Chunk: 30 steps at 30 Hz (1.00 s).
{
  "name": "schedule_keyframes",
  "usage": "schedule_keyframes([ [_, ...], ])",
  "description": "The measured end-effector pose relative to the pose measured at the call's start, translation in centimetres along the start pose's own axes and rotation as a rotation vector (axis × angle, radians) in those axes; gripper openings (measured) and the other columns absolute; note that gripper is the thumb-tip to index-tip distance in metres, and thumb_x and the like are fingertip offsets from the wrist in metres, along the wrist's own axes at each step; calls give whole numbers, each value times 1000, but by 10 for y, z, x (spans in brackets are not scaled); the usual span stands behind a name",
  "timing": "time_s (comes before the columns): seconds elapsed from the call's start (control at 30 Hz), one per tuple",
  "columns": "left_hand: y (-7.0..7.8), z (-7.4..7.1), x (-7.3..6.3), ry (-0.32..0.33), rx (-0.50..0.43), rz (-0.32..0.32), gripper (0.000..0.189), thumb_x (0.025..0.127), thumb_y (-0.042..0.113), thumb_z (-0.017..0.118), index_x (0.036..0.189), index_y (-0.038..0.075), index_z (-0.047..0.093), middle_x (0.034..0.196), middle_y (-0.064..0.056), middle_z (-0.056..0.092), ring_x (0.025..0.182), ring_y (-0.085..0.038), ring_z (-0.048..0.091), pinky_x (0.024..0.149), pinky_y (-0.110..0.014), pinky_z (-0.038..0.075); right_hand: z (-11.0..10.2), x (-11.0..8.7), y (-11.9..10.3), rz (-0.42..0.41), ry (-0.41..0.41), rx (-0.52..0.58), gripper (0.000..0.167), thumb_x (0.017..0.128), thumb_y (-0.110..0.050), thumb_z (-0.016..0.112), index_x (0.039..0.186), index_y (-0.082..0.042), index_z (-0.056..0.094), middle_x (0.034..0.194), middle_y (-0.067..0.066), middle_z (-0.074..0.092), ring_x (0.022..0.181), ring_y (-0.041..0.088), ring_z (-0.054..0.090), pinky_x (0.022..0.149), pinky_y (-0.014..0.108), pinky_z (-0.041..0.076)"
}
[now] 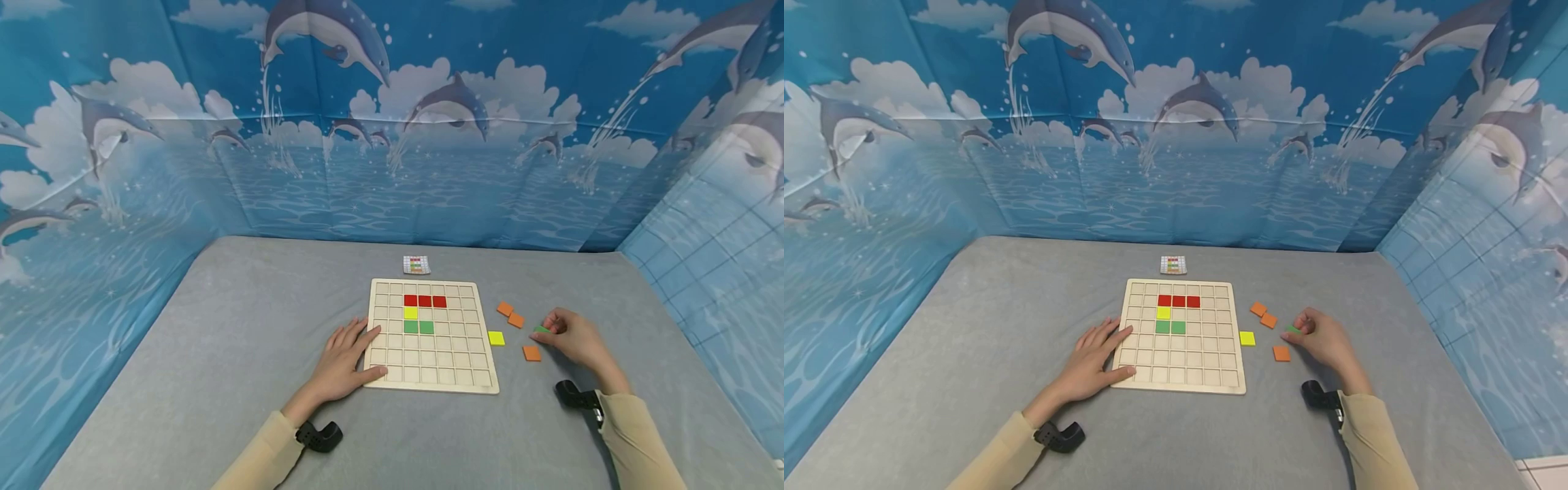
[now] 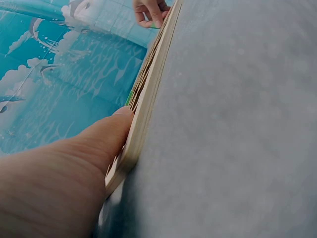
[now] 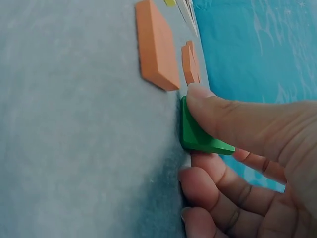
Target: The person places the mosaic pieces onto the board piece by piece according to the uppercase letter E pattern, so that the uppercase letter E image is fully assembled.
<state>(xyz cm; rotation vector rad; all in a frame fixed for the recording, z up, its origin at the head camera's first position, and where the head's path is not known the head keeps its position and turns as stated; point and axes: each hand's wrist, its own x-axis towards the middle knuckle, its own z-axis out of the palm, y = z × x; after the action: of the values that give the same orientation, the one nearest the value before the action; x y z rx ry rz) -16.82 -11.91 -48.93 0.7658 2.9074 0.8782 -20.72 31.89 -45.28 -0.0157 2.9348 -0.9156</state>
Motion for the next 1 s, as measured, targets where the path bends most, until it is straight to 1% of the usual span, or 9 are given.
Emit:
schedule_keyframes([
  [0.17,0,0,0,-2,7,-2,74,90,54,56,150,18,32,155,-10,19,143,-26,7,110,-49,5,1,-2,-3,-34,17,-23,27,84,-21,73,82,-5,51,68,3,46,60,19,41,53,32,32],
  [0.27,0,1,0,-6,13,-2,75,90,56,55,150,18,31,155,-9,19,143,-26,7,110,-49,5,3,-3,-7,-58,48,-37,26,84,-18,73,82,-6,50,68,4,46,59,19,41,52,32,32],
  [0.43,0,1,0,0,15,7,75,90,55,56,150,17,32,155,-10,20,143,-27,8,110,-49,6,10,-5,-15,-143,128,-33,27,83,-14,75,81,-6,49,68,4,47,55,18,42,47,30,34],
  [0.6,1,1,0,2,10,11,74,90,54,56,150,17,33,155,-11,20,142,-27,8,110,-50,6,22,-6,-31,-233,154,-6,25,82,-12,75,81,-7,51,69,2,49,55,16,44,46,29,36],
  [0.63,1,1,0,3,9,12,74,90,54,56,149,16,33,155,-11,20,142,-28,8,110,-50,6,24,-7,-35,-247,150,8,24,82,-11,75,81,-7,51,68,2,50,53,16,44,45,29,36],
  [0.77,1,1,1,2,11,12,74,90,54,56,149,16,33,155,-11,20,142,-28,8,110,-50,6,35,-8,-52,-293,145,48,20,83,-6,74,84,-7,54,70,1,53,54,14,47,46,28,38],
  [0.83,0,1,1,3,13,10,74,90,54,56,150,16,33,155,-11,20,142,-28,8,110,-50,6,41,-7,-61,-308,106,85,18,84,-3,72,85,-6,54,72,1,54,56,14,49,47,27,39],
  [0.87,0,1,1,1,15,7,74,90,54,56,150,17,32,155,-11,20,143,-27,8,110,-50,6,44,-7,-65,-322,89,94,17,84,-2,71,86,-6,55,75,1,55,60,13,50,49,27,41],
  [1.0,-2,2,0,5,15,6,74,90,54,56,150,18,32,155,-10,20,143,-26,7,110,-49,6,53,-4,-80,-368,2,154,14,85,3,68,89,-5,58,79,1,57,65,14,54,54,27,45],
])
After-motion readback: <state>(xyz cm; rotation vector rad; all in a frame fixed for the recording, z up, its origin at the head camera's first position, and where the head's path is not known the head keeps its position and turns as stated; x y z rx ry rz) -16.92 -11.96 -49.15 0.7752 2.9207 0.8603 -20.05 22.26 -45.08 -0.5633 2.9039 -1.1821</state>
